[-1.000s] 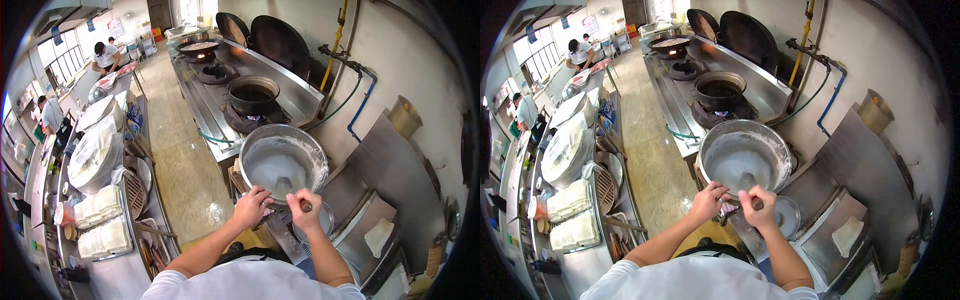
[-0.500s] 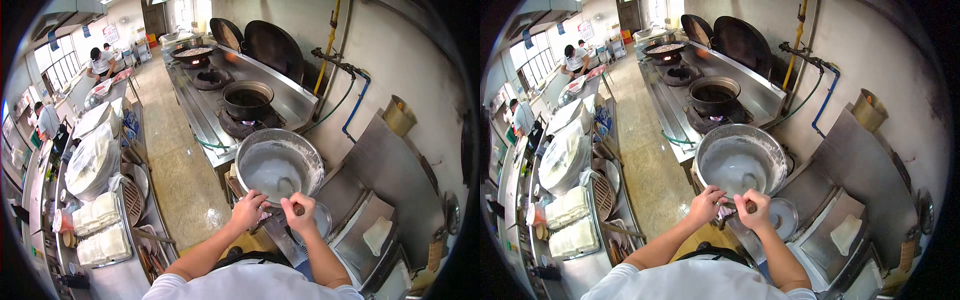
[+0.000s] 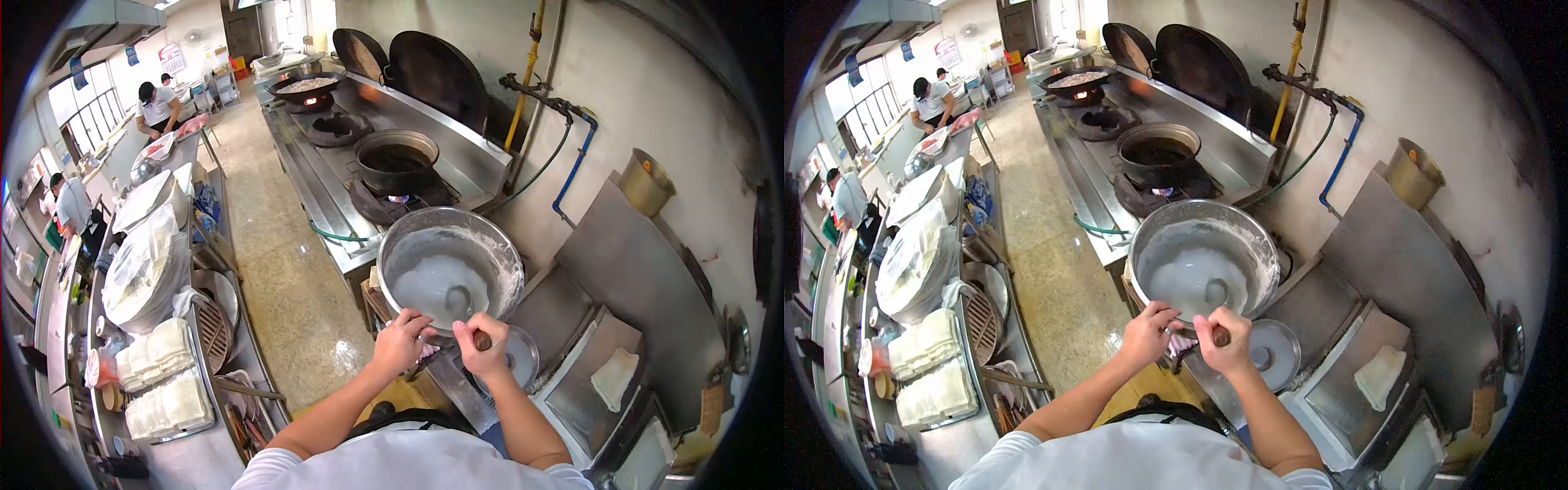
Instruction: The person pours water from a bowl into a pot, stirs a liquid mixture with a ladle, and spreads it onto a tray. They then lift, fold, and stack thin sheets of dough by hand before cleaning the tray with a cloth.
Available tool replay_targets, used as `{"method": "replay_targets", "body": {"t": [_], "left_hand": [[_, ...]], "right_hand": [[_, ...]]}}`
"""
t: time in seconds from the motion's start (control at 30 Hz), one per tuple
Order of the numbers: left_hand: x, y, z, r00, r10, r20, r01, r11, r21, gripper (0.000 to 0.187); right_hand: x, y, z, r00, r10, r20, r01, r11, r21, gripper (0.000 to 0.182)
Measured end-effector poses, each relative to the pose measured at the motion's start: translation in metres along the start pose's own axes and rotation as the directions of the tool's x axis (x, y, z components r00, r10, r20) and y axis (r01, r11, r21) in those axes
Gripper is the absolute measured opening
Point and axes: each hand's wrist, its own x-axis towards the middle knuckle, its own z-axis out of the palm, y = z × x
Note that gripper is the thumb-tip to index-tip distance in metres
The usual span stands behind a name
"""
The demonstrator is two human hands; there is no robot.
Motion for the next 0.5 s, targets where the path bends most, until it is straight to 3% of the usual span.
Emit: {"method": "replay_targets", "body": {"t": [0.13,0.23,0.4,0.5], "left_hand": [[0.000,-0.001,0.002,1.000,0.017,-0.008,-0.017,1.000,0.002,0.023],[0.001,-0.001,0.002,1.000,-0.005,0.013,0.005,1.000,0.001,0.023],[0.001,0.005,-0.007,0.999,-0.023,0.041,0.023,1.000,0.005,0.024],[0.001,0.003,-0.005,1.000,0.002,0.031,-0.002,1.000,0.015,0.024]], "right_hand": [[0.008,-0.009,-0.004,0.977,0.164,-0.133,-0.126,0.957,0.260,0.026],[-0.005,0.026,0.013,0.979,0.072,-0.190,-0.006,0.944,0.330,0.024],[-0.007,0.032,0.015,0.991,-0.135,-0.005,0.135,0.990,0.036,0.029],[0.006,-0.012,0.004,0.999,0.017,0.031,-0.017,1.000,0.006,0.030]]}}
